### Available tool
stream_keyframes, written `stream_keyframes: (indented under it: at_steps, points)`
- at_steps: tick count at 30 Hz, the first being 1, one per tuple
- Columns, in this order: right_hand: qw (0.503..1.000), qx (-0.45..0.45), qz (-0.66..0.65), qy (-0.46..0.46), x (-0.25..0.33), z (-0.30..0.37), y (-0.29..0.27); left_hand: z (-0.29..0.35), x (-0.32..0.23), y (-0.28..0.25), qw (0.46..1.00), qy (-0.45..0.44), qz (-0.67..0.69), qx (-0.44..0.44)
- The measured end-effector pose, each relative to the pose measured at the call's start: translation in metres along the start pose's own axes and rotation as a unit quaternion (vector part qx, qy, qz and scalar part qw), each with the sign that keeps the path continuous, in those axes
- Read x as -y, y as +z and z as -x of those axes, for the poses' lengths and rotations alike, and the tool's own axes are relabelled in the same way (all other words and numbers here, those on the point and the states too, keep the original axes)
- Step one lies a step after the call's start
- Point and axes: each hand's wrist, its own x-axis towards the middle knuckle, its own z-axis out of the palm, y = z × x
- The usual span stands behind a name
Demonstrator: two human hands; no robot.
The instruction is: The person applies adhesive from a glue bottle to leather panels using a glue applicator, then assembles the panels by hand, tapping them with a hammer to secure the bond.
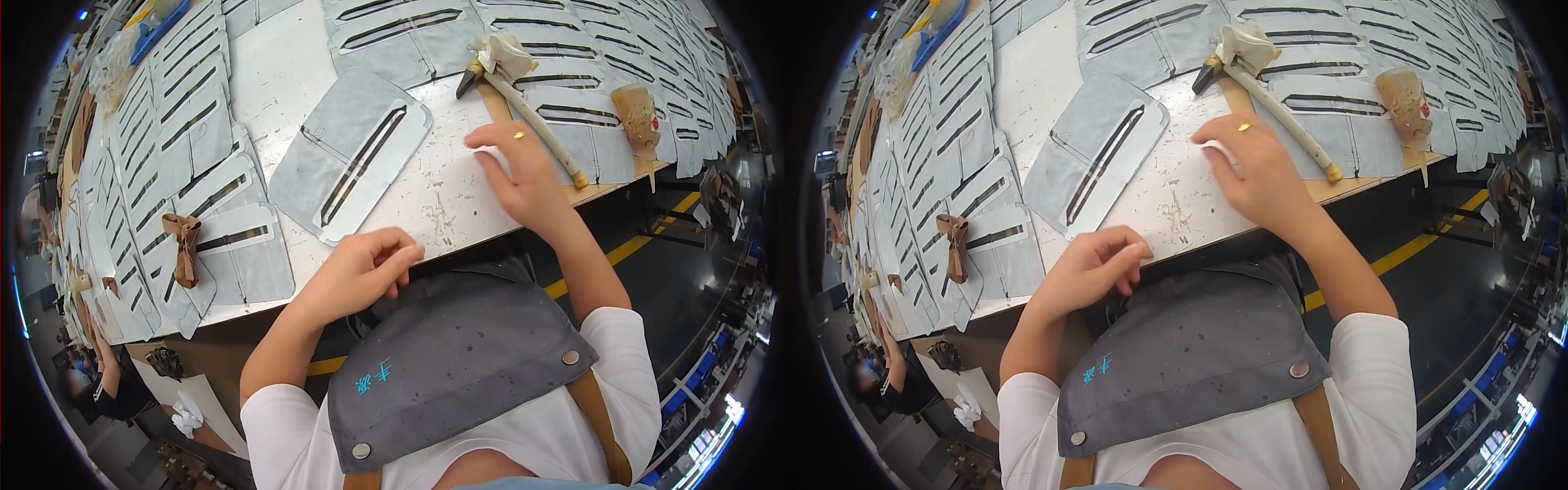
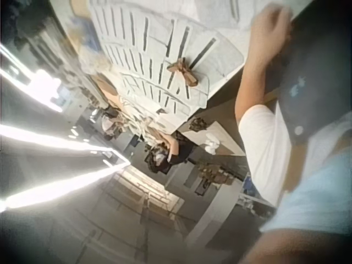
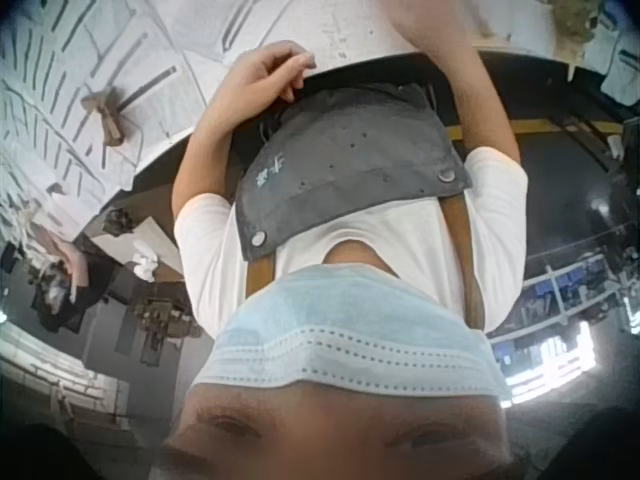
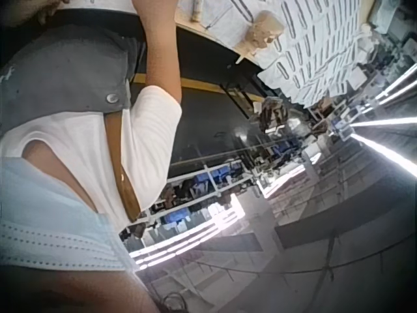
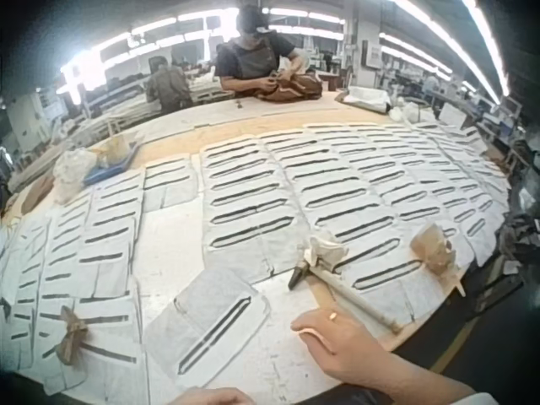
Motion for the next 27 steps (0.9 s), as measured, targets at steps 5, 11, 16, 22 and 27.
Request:
stream_keyframes:
  at_steps: [5,11,16,22,27]
  points:
    - [0.996,0.033,0.049,-0.073,-0.005,-0.022,0.029,-0.055,0.003,-0.005,0.811,0.306,-0.385,-0.318]
    - [0.986,0.083,0.102,-0.103,-0.004,-0.02,0.026,-0.06,0.006,-0.004,0.802,0.248,-0.429,-0.335]
    - [0.998,0.057,-0.012,-0.026,-0.012,-0.02,0.03,-0.063,0.002,-0.012,0.858,0.259,-0.344,-0.279]
    - [0.995,0.087,-0.037,-0.011,-0.014,-0.023,0.027,-0.071,0.002,-0.016,0.873,0.267,-0.329,-0.24]
    - [0.992,0.102,0.019,-0.075,-0.017,-0.021,0.025,-0.075,0.018,-0.004,0.789,0.372,-0.388,-0.297]
